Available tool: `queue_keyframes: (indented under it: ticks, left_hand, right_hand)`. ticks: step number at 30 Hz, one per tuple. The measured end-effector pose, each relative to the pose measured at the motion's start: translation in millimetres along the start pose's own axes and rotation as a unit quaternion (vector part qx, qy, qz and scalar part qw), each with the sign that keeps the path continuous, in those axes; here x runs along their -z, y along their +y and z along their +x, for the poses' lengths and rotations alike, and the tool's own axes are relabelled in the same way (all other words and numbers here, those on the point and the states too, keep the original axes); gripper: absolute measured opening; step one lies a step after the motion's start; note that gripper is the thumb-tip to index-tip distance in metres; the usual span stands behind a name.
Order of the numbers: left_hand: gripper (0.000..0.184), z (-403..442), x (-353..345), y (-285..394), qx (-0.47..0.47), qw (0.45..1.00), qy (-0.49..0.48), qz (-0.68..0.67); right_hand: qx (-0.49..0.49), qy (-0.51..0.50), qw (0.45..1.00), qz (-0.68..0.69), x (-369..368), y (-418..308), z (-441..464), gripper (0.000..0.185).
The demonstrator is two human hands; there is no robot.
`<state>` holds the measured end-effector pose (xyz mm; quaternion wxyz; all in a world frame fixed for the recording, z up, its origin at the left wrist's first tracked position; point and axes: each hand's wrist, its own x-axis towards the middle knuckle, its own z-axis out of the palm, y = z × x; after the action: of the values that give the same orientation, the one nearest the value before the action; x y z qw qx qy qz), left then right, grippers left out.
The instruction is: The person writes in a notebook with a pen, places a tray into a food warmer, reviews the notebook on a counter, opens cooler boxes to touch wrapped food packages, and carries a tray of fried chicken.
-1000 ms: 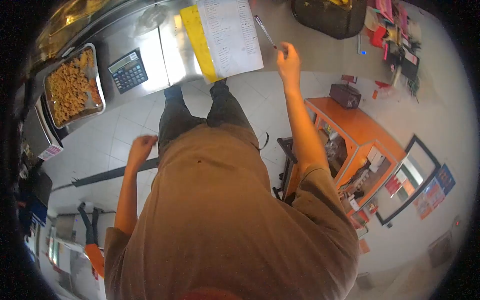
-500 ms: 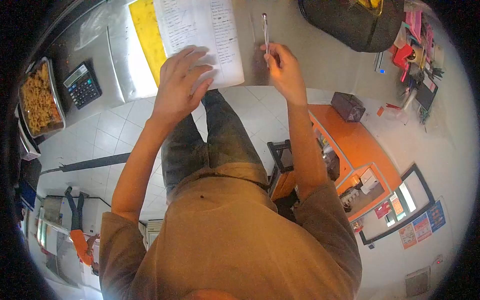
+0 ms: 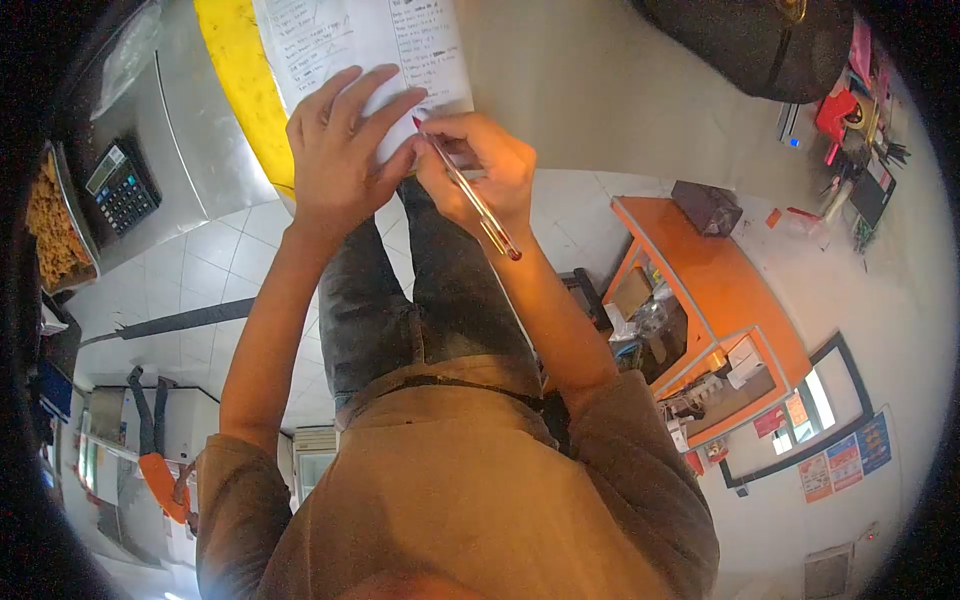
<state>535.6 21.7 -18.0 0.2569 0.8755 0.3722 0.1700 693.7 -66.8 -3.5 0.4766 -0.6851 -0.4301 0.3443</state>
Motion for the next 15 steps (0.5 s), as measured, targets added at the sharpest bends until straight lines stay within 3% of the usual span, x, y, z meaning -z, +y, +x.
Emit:
queue_keyframes:
  ticks: [5,15]
  left_hand:
    - [0.041,-0.7,-2.7,-1.1,-0.004,1.000,0.006,0.013]
    - [0.038,-0.1,-6.8,-2.1,-0.005,1.000,0.024,0.011]
  right_hand:
    - [0.070,0.045,0.991,-0.104,-1.0,6.4,-1.4,0.014]
    - [0.100,0.059,0.986,-0.118,-4.5,12.7,1.4,0.013]
